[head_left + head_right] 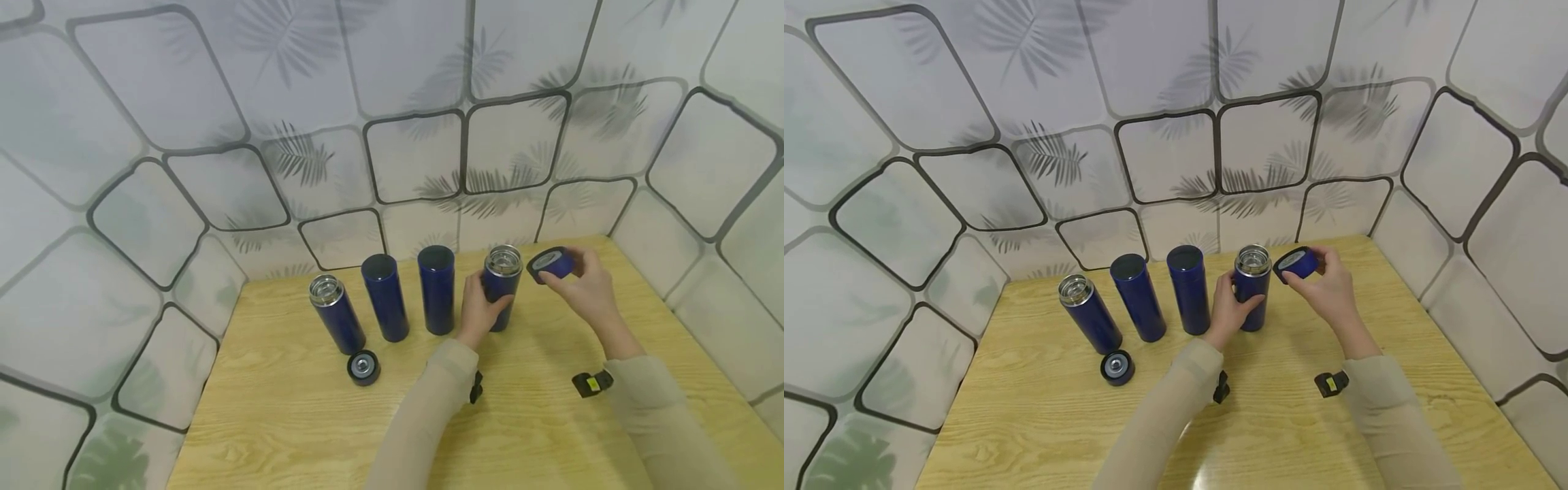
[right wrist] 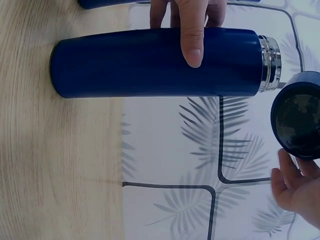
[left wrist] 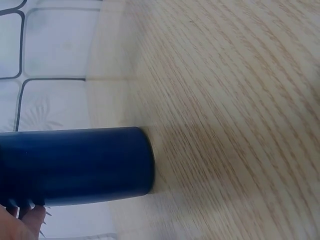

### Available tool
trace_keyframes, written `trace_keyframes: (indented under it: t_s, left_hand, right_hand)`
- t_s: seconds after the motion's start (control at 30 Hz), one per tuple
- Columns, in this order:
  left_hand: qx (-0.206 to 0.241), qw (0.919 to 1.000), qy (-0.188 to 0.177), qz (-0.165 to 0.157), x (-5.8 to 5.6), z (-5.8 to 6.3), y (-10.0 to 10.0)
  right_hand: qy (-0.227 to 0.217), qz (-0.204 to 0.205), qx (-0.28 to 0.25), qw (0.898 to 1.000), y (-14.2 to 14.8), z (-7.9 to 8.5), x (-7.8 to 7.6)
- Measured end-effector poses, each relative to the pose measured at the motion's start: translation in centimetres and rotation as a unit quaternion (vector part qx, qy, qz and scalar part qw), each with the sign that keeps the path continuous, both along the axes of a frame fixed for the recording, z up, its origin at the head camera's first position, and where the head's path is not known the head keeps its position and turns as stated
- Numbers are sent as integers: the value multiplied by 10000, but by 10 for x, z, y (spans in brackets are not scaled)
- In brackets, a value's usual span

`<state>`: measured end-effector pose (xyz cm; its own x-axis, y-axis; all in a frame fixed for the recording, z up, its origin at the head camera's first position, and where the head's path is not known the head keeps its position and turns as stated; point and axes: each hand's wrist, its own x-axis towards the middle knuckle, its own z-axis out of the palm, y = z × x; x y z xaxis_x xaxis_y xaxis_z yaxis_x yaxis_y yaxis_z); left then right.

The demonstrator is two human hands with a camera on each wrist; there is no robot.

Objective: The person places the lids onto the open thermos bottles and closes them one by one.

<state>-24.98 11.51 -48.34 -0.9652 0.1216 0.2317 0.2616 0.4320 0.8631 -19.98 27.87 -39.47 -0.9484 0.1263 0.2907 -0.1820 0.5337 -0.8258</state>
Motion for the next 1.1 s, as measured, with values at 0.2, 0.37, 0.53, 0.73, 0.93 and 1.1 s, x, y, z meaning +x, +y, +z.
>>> trace_keyframes:
  t_s: [0.2, 0.37, 0.53, 0.73, 0.93, 1.1]
  left_hand:
    - [-15, 10000, -13, 28, -2, -2, 0]
    - [-70, 10000, 2, 43, -2, -2, 0]
    - [-82, 9999, -57, 13, -1, -1, -1]
    - [-49, 9999, -138, -4, -1, 0, -1]
    - [-83, 9998, -172, -10, -2, -1, -2]
    - [-114, 9999, -124, 10, -2, -1, -2]
  right_hand:
    - [-231, 253, -206, 9992, -1, 1, -6]
    - [-190, 283, -318, 9989, -4, 1, -8]
    - [-45, 259, -376, 9989, -7, 2, -11]
    - [194, 277, -346, 9988, -12, 5, -18]
    - [331, 402, -238, 9984, -16, 8, -25]
    - [386, 548, 12, 9977, -17, 12, -31]
